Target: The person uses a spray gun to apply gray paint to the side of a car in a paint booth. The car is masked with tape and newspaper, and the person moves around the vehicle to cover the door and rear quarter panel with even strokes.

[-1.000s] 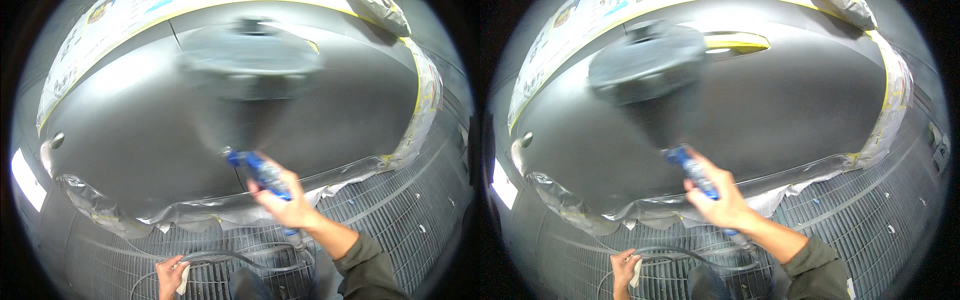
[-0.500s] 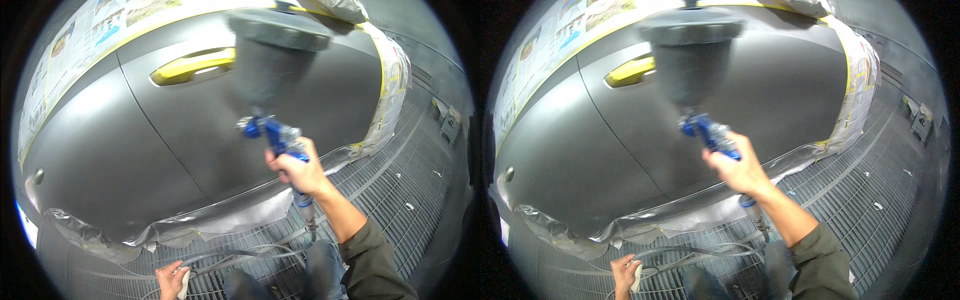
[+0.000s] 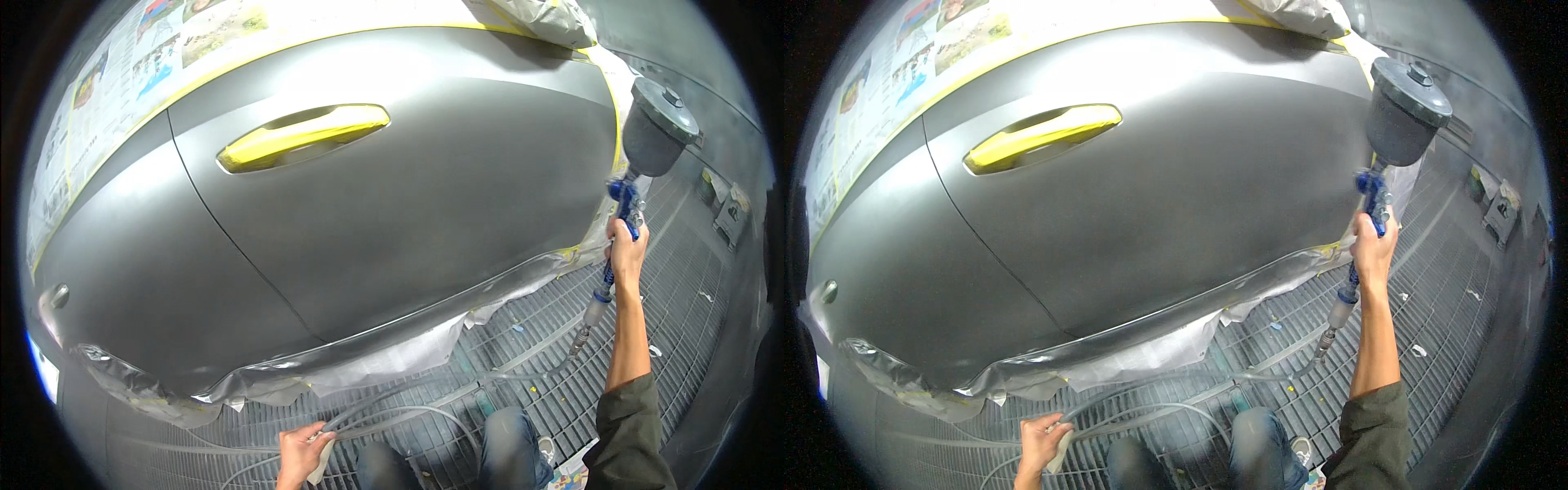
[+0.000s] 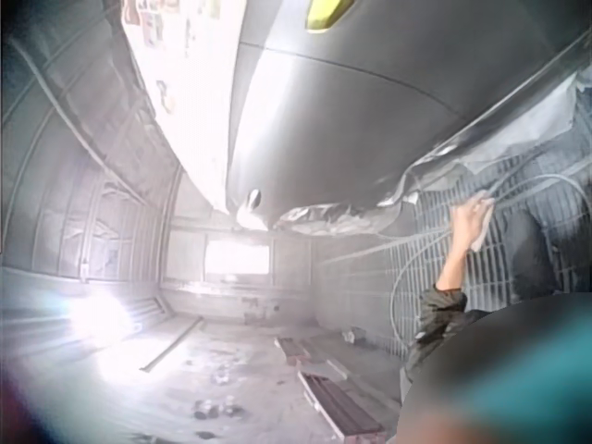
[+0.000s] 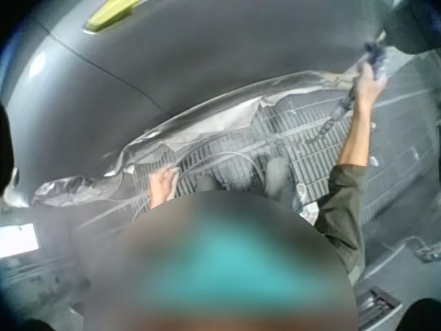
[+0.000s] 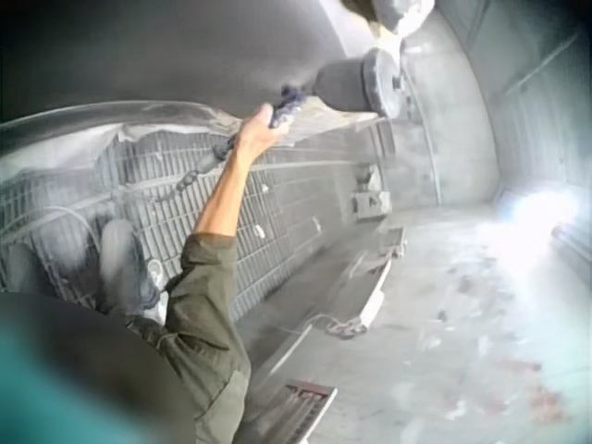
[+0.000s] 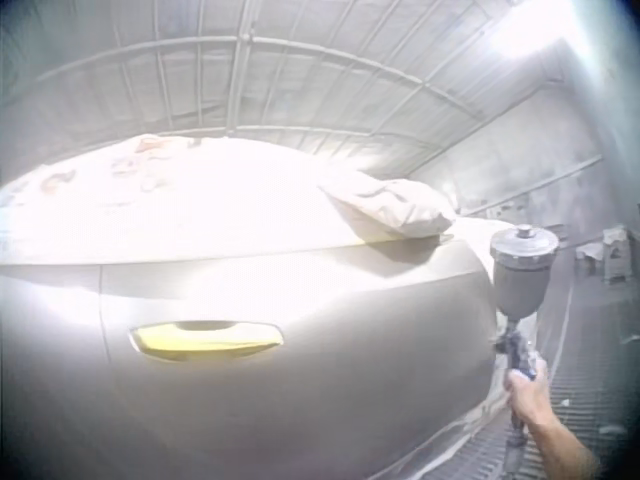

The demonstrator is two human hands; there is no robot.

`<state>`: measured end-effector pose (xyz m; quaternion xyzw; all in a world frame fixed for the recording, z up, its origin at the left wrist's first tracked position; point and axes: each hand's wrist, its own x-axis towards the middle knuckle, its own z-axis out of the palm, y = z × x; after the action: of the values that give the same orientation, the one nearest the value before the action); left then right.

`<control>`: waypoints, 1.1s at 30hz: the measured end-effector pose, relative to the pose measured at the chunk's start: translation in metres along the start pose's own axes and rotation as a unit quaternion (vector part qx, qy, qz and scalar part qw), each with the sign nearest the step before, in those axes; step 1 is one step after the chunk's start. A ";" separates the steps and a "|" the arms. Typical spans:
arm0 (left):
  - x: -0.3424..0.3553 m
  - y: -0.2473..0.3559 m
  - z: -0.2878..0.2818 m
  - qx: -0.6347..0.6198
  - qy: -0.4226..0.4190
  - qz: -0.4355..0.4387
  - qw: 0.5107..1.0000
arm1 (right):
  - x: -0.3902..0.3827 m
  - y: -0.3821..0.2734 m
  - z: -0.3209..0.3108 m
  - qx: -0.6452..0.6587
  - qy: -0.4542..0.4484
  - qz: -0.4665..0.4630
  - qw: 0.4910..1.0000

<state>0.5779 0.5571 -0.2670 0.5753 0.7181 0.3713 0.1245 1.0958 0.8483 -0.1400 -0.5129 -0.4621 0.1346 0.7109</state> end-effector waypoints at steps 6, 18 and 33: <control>-0.006 0.024 -0.041 0.010 0.032 -0.026 0.999 | -0.055 -0.045 0.042 0.090 -0.114 0.073 0.987; -0.073 -0.015 -0.175 0.097 0.176 -0.053 0.978 | -0.228 -0.238 0.214 0.289 -0.482 -0.010 0.827; -0.064 0.047 -0.222 0.131 -0.018 -0.158 0.978 | -0.144 -0.270 0.188 0.242 -0.512 0.102 0.818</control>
<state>0.4973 0.4148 -0.0970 0.4727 0.8401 0.2386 0.1181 0.7922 0.7479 0.0249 -0.2260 -0.6567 0.5570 0.4554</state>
